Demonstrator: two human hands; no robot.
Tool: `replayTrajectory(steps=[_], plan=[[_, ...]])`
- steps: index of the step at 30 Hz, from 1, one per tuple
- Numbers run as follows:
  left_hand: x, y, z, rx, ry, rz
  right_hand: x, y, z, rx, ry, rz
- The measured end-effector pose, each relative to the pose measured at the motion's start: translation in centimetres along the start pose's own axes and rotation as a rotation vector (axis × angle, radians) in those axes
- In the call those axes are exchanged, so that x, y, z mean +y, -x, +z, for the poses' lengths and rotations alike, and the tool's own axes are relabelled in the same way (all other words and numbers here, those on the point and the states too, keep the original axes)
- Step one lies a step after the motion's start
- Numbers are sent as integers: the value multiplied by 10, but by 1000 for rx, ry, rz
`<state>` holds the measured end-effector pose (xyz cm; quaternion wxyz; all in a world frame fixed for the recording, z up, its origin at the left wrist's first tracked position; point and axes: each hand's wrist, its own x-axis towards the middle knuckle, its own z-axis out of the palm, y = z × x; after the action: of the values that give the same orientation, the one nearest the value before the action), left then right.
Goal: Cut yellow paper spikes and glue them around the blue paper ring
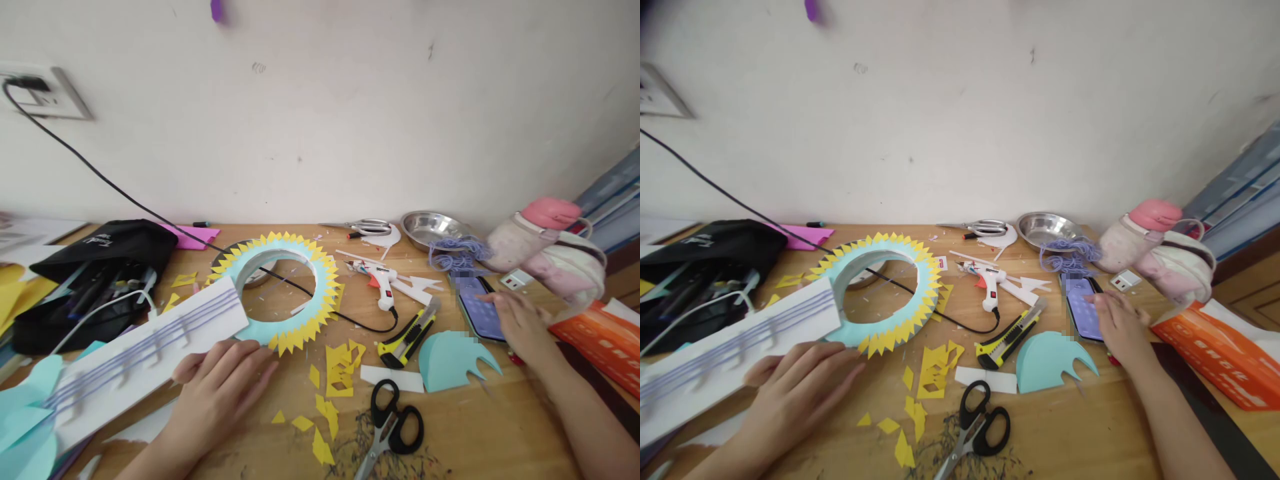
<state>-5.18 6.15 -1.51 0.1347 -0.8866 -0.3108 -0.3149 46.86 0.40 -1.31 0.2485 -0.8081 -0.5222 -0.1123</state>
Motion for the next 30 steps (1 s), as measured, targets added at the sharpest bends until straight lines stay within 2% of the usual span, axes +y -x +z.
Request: replayTrajectory(steps=[5,14,22,30], plan=[[2,-2,-1,0,-4,-48,1,1,-5,40,15,35],[3,-2,-2,-8,24,-51,2,1,-5,100,21,63],[4,-3,-3,-12,32,-57,-1,5,-14,126,-94,-21],[3,-2,-2,-12,28,-67,-2,8,-17,213,-137,-20]])
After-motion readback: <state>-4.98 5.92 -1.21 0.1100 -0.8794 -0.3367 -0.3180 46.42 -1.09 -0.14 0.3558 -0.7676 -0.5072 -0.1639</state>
